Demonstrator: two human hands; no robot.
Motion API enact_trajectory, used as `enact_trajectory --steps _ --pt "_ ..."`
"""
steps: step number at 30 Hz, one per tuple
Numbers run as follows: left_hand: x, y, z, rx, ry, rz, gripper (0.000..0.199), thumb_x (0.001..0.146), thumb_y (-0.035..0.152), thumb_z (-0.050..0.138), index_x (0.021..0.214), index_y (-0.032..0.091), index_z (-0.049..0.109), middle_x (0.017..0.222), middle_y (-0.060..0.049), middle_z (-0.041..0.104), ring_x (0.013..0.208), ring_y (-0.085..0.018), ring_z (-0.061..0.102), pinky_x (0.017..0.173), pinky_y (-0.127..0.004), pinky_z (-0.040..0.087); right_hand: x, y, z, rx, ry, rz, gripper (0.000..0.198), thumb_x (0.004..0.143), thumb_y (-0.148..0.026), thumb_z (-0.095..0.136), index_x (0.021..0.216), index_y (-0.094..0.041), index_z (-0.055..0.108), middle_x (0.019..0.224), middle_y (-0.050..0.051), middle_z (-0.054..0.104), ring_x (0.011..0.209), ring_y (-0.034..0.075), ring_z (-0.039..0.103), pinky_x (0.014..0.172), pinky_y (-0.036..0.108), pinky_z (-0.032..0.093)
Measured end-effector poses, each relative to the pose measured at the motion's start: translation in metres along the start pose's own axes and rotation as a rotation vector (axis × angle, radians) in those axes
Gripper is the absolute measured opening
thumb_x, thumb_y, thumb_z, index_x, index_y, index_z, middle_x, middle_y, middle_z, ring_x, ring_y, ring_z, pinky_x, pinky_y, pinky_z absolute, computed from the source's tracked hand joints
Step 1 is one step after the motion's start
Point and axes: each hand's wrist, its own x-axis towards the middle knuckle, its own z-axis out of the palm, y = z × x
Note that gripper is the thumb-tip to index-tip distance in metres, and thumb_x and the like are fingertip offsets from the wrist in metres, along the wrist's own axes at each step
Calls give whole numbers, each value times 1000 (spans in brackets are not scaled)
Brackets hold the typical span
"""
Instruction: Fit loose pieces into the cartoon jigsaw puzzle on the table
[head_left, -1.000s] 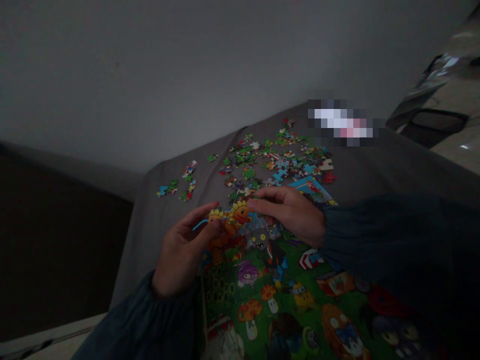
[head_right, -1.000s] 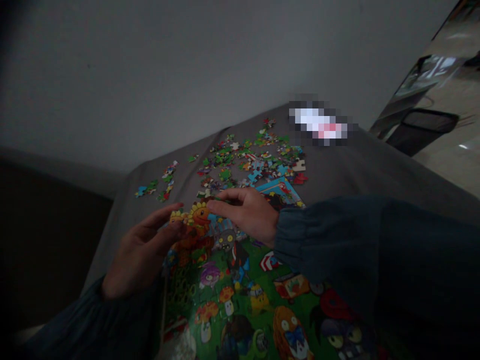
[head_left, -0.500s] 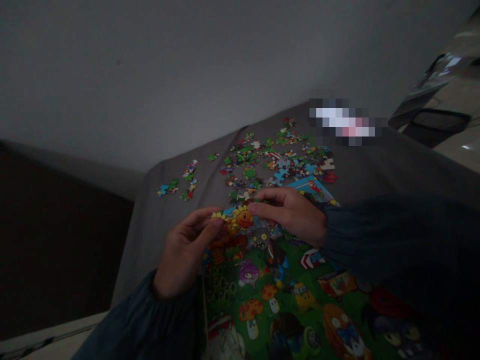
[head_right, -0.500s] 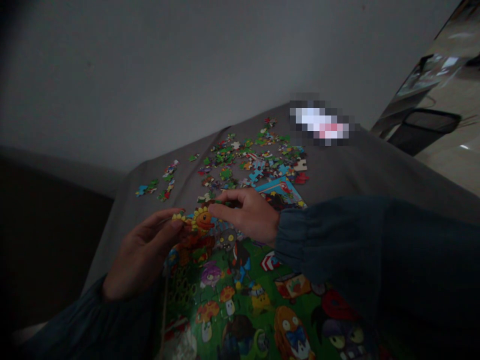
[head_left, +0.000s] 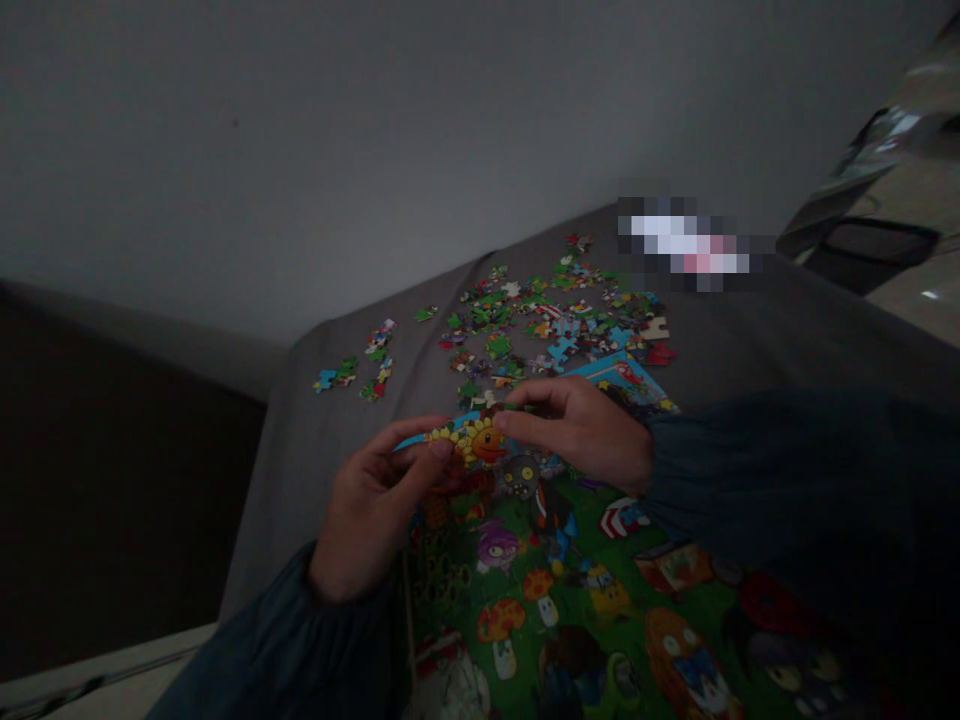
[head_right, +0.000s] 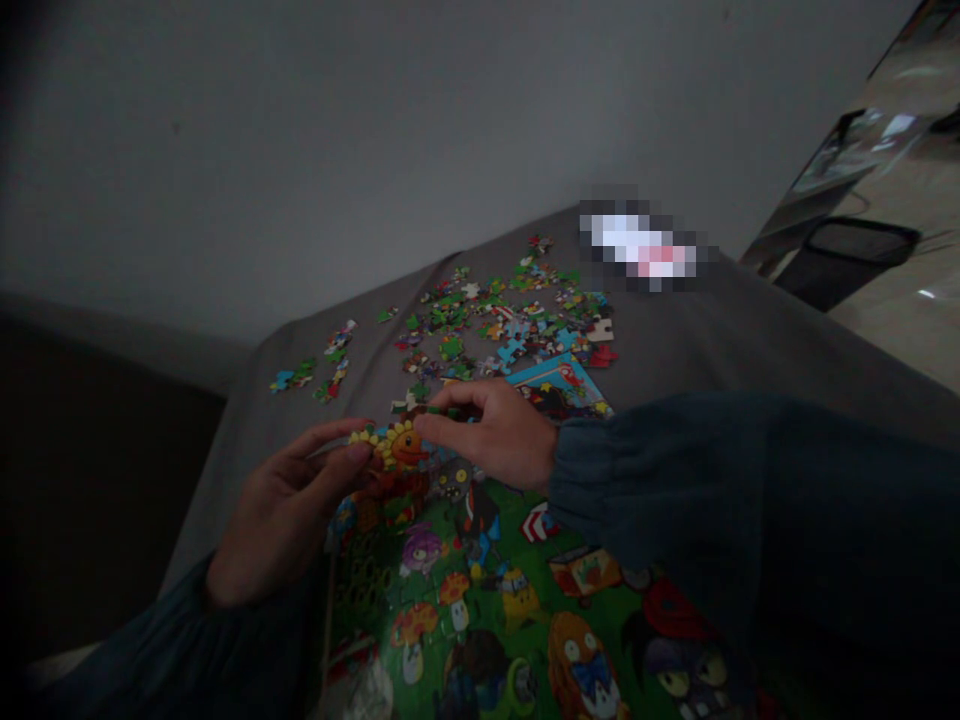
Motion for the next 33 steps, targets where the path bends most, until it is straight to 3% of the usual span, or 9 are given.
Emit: enact_trajectory --steps 16,25,29,33 --pt "-3 9 7 65 49 -10 44 69 34 77 107 19 61 69 -1 74 60 -15 69 56 -20 56 -2 0 0 -31 -13 -18 21 81 -35 61 81 -15 67 71 1 61 63 11 51 60 26 41" --pt "-6 9 8 11 14 75 38 67 28 78 101 20 65 72 0 74 62 -14 69 57 -19 55 -8 -14 0 -160 -19 -67 22 82 -36 59 81 -15 67 73 2 62 63 12 52 57 26 40" --pt "-26 6 5 16 -37 77 35 69 29 77 101 20 65 76 -2 75 66 -16 69 61 -22 56 -21 -31 7 -266 -73 -82 20 81 -35 60 78 -17 67 70 1 61 61 13 52 55 26 39" --pt "-64 2 -4 29 -38 71 30 70 27 75 98 21 64 84 -3 75 75 -17 70 68 -24 57 -46 -41 18 -312 -165 -59 19 83 -35 58 76 -19 65 68 1 60 60 13 53 53 26 39"
